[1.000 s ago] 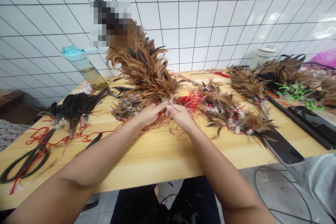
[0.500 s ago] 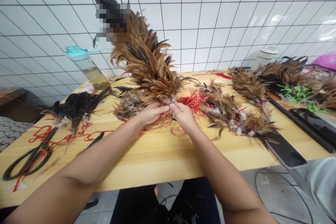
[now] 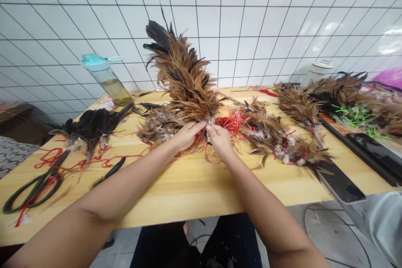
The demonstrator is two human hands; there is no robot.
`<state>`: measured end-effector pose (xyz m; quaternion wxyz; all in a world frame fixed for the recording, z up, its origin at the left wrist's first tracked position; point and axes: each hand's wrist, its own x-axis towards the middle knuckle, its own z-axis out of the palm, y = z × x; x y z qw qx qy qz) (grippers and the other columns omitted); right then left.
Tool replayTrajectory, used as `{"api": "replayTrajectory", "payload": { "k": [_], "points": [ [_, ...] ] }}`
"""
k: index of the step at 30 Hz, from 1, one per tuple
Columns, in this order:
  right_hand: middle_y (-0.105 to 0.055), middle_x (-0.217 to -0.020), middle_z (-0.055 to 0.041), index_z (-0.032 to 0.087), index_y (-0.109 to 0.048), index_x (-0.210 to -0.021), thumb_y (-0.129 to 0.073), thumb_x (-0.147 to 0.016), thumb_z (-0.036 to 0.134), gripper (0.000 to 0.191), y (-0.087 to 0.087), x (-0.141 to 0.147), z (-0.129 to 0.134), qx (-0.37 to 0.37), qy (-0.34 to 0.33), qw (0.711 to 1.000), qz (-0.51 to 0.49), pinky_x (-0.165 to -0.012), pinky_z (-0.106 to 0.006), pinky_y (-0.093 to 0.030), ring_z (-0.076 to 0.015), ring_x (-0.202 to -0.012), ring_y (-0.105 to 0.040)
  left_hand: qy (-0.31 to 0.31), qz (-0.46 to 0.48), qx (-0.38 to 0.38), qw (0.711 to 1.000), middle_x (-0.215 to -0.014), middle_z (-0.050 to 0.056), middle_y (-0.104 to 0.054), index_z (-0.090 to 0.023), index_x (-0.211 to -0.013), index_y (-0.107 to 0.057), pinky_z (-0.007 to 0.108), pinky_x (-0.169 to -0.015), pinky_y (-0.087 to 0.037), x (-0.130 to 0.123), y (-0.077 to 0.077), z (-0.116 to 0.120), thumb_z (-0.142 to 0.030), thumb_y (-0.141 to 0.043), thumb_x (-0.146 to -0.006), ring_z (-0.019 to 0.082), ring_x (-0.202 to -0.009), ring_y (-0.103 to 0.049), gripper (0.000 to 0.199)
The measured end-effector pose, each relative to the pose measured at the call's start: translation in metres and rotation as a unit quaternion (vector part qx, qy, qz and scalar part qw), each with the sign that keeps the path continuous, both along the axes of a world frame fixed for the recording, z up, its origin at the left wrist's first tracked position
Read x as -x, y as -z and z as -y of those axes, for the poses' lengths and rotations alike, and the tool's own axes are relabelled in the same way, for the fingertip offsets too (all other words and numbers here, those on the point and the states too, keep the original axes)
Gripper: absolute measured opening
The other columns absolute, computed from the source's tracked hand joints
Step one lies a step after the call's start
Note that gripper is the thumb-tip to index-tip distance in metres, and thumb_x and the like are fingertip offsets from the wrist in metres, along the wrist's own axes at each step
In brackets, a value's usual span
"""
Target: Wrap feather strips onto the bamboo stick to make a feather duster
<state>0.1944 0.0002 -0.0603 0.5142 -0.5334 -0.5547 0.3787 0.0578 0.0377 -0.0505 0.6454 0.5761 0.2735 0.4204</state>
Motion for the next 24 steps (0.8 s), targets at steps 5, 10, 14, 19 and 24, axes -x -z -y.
{"api": "replayTrajectory", "payload": {
  "k": [5,10,14,19,24],
  "points": [
    [-0.044,-0.053,0.0028,0.020,-0.052,-0.063,-0.053,-0.076,0.061,0.044,0.000,0.001,0.000,-0.003,0.003,1.000,-0.024,-0.051,-0.024,-0.030,-0.0106,-0.052,-0.038,0.020,-0.058,-0.067,0.996,-0.078,0.004,-0.066,-0.011,-0.078,-0.066,0.029,-0.081,-0.042,0.007,0.009,-0.010,-0.058,-0.065,-0.077,0.015,-0.077,-0.057,0.047],
    [-0.039,-0.050,0.0047,0.020,-0.051,-0.063,-0.058,-0.072,0.064,0.046,-0.007,-0.001,0.001,0.022,-0.012,0.997,-0.078,-0.047,-0.024,-0.025,-0.0089,-0.048,-0.031,0.000,0.000,0.003,1.000,-0.062,-0.001,-0.057,-0.012,-0.071,-0.062,0.027,-0.071,-0.040,0.003,0.008,-0.008,-0.060,-0.072,-0.068,0.011,-0.063,-0.048,0.050],
    [-0.035,-0.049,0.0058,0.019,-0.050,-0.063,-0.052,-0.076,0.064,0.046,-0.008,-0.002,0.002,0.041,-0.015,0.997,-0.056,-0.046,-0.024,-0.023,-0.0086,-0.046,-0.028,-0.013,-0.008,0.015,1.000,-0.070,0.002,-0.064,-0.010,-0.073,-0.065,0.028,-0.075,-0.041,-0.002,0.005,-0.002,-0.057,-0.074,-0.067,0.013,-0.069,-0.053,0.049],
    [-0.050,-0.059,0.0016,0.019,-0.054,-0.065,-0.049,-0.080,0.052,0.037,0.000,-0.006,-0.001,-0.003,0.003,0.996,0.090,-0.058,-0.025,-0.033,-0.0121,-0.058,-0.043,-0.016,0.002,0.029,0.999,-0.098,0.010,-0.072,-0.010,-0.093,-0.071,0.036,-0.095,-0.042,-0.002,0.006,0.002,-0.054,-0.074,-0.070,0.021,-0.095,-0.061,0.049],
    [-0.050,-0.063,0.0014,0.019,-0.053,-0.067,-0.052,-0.078,0.055,0.038,-0.001,-0.004,-0.001,-0.002,-0.059,0.998,0.027,-0.060,-0.025,-0.034,-0.0117,-0.060,-0.042,-0.028,0.055,0.072,0.996,-0.098,0.010,-0.073,-0.010,-0.091,-0.072,0.037,-0.096,-0.042,-0.003,0.005,0.003,-0.047,-0.081,-0.065,0.021,-0.094,-0.063,0.046]
  ]
}}
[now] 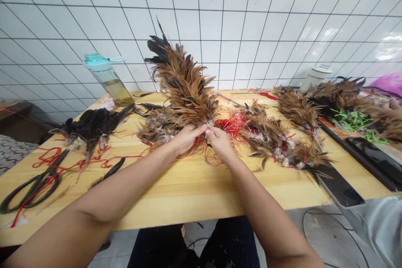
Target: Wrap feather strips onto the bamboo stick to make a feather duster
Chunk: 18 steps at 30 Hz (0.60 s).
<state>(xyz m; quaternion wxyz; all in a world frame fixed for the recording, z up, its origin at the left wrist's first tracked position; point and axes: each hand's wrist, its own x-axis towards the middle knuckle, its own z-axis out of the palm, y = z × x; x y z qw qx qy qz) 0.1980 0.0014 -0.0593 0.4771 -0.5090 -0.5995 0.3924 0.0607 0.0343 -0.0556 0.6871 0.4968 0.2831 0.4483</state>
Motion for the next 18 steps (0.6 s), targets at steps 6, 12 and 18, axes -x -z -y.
{"api": "replayTrajectory", "payload": {
  "k": [6,12,18],
  "points": [
    [-0.036,-0.053,0.0072,0.017,-0.058,-0.077,-0.063,-0.068,0.064,0.049,-0.015,0.001,0.008,0.061,-0.073,0.989,-0.113,-0.049,-0.023,-0.021,-0.0082,-0.050,-0.028,-0.012,0.007,-0.011,1.000,-0.082,0.007,-0.071,-0.010,-0.081,-0.071,0.030,-0.083,-0.045,0.001,-0.005,-0.001,-0.046,-0.083,-0.061,0.015,-0.079,-0.060,0.043],
    [-0.032,-0.050,0.0081,0.018,-0.057,-0.075,-0.066,-0.064,0.069,0.053,-0.022,0.002,0.009,0.061,-0.058,0.986,-0.144,-0.046,-0.024,-0.018,-0.0077,-0.048,-0.027,-0.002,-0.041,-0.054,0.998,-0.080,0.005,-0.070,-0.010,-0.085,-0.070,0.028,-0.079,-0.045,0.007,-0.008,-0.006,-0.046,-0.083,-0.060,0.013,-0.075,-0.059,0.046],
    [-0.031,-0.049,0.0084,0.018,-0.055,-0.071,-0.064,-0.065,0.070,0.052,-0.022,0.004,0.009,0.054,-0.033,0.986,-0.151,-0.046,-0.024,-0.018,-0.0074,-0.047,-0.026,0.051,-0.012,-0.046,0.998,-0.074,0.004,-0.069,-0.011,-0.081,-0.069,0.029,-0.083,-0.044,0.008,-0.007,-0.008,-0.042,-0.085,-0.057,0.015,-0.075,-0.060,0.043]
  ]
}}
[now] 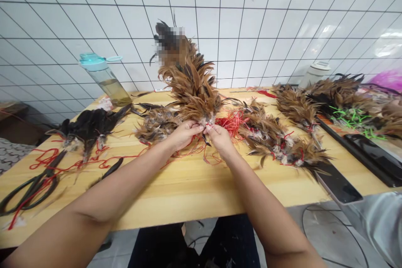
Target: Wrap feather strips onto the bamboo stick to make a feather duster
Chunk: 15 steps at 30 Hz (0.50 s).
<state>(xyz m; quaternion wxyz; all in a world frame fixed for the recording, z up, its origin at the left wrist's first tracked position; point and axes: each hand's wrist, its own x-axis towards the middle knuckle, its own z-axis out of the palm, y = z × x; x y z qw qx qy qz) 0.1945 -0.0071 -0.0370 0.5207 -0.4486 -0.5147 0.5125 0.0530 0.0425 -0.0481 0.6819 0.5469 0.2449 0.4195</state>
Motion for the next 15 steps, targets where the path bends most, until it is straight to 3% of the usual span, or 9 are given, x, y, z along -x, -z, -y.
{"api": "replayTrajectory", "payload": {
  "k": [3,7,15],
  "points": [
    [-0.026,-0.046,0.0099,0.019,-0.055,-0.072,-0.059,-0.067,0.072,0.053,0.0012,-0.0010,-0.0003,0.001,0.001,1.000,0.024,-0.046,-0.025,-0.015,-0.0078,-0.045,-0.021,-0.011,-0.003,0.005,1.000,-0.074,0.004,-0.068,-0.012,-0.079,-0.069,0.031,-0.085,-0.043,-0.0013,0.0040,-0.0014,-0.041,-0.086,-0.055,0.015,-0.075,-0.060,0.042],
    [-0.031,-0.049,0.0077,0.019,-0.055,-0.072,-0.054,-0.072,0.069,0.050,0.0040,-0.0014,-0.0012,-0.026,0.014,0.996,0.082,-0.048,-0.025,-0.020,-0.0091,-0.048,-0.026,-0.022,-0.034,0.000,0.999,-0.071,0.004,-0.067,-0.012,-0.073,-0.067,0.032,-0.086,-0.042,-0.0023,0.0077,-0.0018,-0.041,-0.084,-0.055,0.015,-0.075,-0.058,0.038],
    [-0.039,-0.054,0.0038,0.019,-0.054,-0.068,-0.044,-0.082,0.059,0.043,0.0087,-0.0033,-0.0022,-0.065,0.071,0.977,0.191,-0.055,-0.025,-0.030,-0.0118,-0.055,-0.036,-0.035,-0.152,-0.119,0.981,-0.075,0.003,-0.067,-0.014,-0.069,-0.067,0.030,-0.084,-0.042,0.0027,0.0053,-0.0052,-0.042,-0.069,-0.072,0.017,-0.077,-0.056,0.028]
  ]
}}
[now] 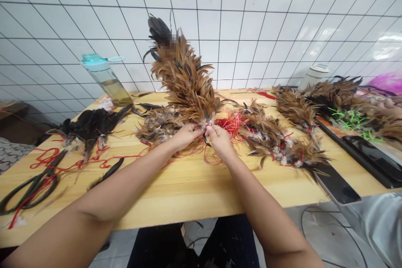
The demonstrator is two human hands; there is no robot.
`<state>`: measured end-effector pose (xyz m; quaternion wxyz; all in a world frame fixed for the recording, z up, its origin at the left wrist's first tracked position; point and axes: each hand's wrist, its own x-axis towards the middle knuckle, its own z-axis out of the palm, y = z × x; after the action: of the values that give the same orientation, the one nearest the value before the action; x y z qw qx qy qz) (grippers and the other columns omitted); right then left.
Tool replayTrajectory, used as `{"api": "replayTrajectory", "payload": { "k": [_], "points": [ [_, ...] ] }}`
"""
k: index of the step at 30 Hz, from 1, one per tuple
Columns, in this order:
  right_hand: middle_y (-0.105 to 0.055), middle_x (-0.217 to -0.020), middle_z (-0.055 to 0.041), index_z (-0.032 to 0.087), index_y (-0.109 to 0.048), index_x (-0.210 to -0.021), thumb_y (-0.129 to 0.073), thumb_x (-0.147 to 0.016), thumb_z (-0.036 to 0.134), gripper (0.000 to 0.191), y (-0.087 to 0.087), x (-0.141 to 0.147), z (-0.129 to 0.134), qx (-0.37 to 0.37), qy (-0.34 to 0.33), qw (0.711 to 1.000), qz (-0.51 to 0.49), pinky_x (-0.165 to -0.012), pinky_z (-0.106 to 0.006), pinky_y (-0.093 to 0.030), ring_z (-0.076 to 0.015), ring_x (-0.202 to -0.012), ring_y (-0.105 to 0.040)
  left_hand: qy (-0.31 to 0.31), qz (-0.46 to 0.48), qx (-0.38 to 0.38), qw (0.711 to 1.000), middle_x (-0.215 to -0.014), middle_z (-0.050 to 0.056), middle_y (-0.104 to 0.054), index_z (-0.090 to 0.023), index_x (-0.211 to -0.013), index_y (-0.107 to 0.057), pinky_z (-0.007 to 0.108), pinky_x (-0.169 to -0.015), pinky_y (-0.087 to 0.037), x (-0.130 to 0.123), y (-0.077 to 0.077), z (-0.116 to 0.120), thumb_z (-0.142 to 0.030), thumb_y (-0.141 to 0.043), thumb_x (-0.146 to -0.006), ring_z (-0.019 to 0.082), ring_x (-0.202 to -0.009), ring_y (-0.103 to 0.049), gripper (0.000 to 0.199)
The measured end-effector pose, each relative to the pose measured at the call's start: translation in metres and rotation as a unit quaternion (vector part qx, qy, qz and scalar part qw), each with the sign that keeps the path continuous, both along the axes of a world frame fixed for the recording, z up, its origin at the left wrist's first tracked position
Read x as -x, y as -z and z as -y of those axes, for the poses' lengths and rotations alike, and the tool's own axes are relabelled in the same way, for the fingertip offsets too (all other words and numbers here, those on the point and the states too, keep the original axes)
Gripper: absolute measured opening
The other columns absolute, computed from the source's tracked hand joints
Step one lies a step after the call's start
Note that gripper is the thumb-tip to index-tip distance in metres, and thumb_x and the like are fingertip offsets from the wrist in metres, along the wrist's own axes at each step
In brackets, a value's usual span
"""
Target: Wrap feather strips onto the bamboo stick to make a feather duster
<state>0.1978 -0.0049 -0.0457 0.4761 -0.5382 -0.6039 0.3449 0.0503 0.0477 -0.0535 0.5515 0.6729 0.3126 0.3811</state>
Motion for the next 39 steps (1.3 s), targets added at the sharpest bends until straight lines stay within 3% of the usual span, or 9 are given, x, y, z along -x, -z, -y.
{"api": "replayTrajectory", "payload": {
  "k": [6,12,20,23,29,33,35,37,39],
  "points": [
    [-0.049,-0.060,0.0010,0.019,-0.053,-0.067,-0.042,-0.085,0.052,0.039,-0.003,-0.001,0.002,-0.016,0.007,0.999,0.035,-0.059,-0.025,-0.033,-0.0129,-0.059,-0.043,-0.071,0.017,0.013,0.997,-0.083,0.005,-0.070,-0.014,-0.075,-0.071,0.029,-0.087,-0.041,-0.001,0.000,-0.001,-0.041,-0.072,-0.068,0.019,-0.084,-0.058,0.027],
    [-0.048,-0.056,0.0018,0.020,-0.051,-0.065,-0.042,-0.084,0.049,0.036,0.001,-0.011,-0.006,0.020,0.080,0.995,0.053,-0.057,-0.026,-0.032,-0.0129,-0.055,-0.041,-0.057,0.132,0.059,0.988,-0.064,-0.001,-0.056,-0.014,-0.078,-0.067,0.024,-0.058,-0.032,-0.008,-0.015,0.018,-0.042,-0.067,-0.074,0.009,-0.056,-0.039,0.028],
    [-0.053,-0.052,0.0002,0.020,-0.052,-0.059,-0.041,-0.086,0.038,0.034,-0.002,-0.025,-0.011,0.053,0.121,0.976,0.174,-0.055,-0.026,-0.030,-0.0138,-0.051,-0.044,-0.097,-0.014,-0.167,0.981,-0.092,0.005,-0.059,-0.016,-0.076,-0.068,0.025,-0.067,-0.040,0.013,-0.048,0.022,-0.034,-0.056,-0.085,0.012,-0.070,-0.051,0.024],
    [-0.062,-0.061,-0.0027,0.019,-0.060,-0.067,-0.041,-0.089,0.036,0.034,-0.001,-0.024,-0.012,0.077,0.113,0.967,0.214,-0.059,-0.026,-0.034,-0.0152,-0.057,-0.051,-0.094,-0.085,-0.182,0.975,-0.081,0.003,-0.059,-0.016,-0.075,-0.068,0.024,-0.061,-0.039,0.023,-0.072,0.027,-0.035,-0.057,-0.084,0.011,-0.063,-0.050,0.023],
    [-0.073,-0.094,-0.0103,0.021,-0.069,-0.100,-0.037,-0.093,0.040,0.038,-0.001,-0.018,-0.008,0.113,0.080,0.936,0.323,-0.072,-0.028,-0.041,-0.0220,-0.087,-0.065,-0.049,-0.077,0.000,0.996,-0.053,-0.002,-0.044,-0.013,-0.071,-0.065,0.021,-0.046,-0.022,0.041,-0.117,0.035,-0.041,-0.066,-0.079,0.005,-0.046,-0.035,0.028],
    [-0.072,-0.104,-0.0123,0.021,-0.068,-0.108,-0.035,-0.094,0.040,0.040,-0.004,-0.013,-0.004,0.134,0.060,0.921,0.362,-0.074,-0.029,-0.043,-0.0246,-0.096,-0.066,-0.060,-0.056,0.054,0.995,-0.055,-0.004,-0.041,-0.007,-0.084,-0.068,0.016,-0.053,-0.027,0.056,-0.169,0.044,-0.031,-0.063,-0.084,0.001,-0.049,-0.045,0.025],
    [-0.072,-0.105,-0.0132,0.021,-0.067,-0.109,-0.034,-0.094,0.040,0.041,-0.005,-0.011,-0.002,0.141,0.047,0.916,0.373,-0.075,-0.030,-0.044,-0.0258,-0.097,-0.067,-0.067,-0.083,0.025,0.994,-0.062,-0.005,-0.043,0.000,-0.102,-0.066,0.017,-0.064,-0.028,0.055,-0.209,0.053,-0.023,-0.045,-0.093,0.001,-0.063,-0.057,0.032],
    [-0.072,-0.105,-0.0140,0.020,-0.068,-0.108,-0.035,-0.094,0.040,0.041,-0.004,-0.008,-0.001,0.146,0.037,0.911,0.384,-0.076,-0.031,-0.045,-0.0268,-0.098,-0.067,-0.055,-0.103,-0.014,0.993,-0.074,-0.004,-0.042,0.005,-0.123,-0.052,0.022,-0.067,-0.021,0.044,-0.253,0.059,-0.015,-0.011,-0.097,0.004,-0.077,-0.062,0.053],
    [-0.073,-0.103,-0.0149,0.020,-0.068,-0.108,-0.035,-0.094,0.039,0.041,-0.003,-0.005,-0.001,0.147,0.028,0.907,0.394,-0.077,-0.032,-0.046,-0.0272,-0.097,-0.068,-0.047,-0.114,-0.056,0.991,-0.093,0.000,-0.040,0.000,-0.133,-0.043,0.023,-0.064,-0.015,0.030,-0.290,0.057,-0.016,0.030,-0.081,0.006,-0.081,-0.063,0.091]
  ]
}}
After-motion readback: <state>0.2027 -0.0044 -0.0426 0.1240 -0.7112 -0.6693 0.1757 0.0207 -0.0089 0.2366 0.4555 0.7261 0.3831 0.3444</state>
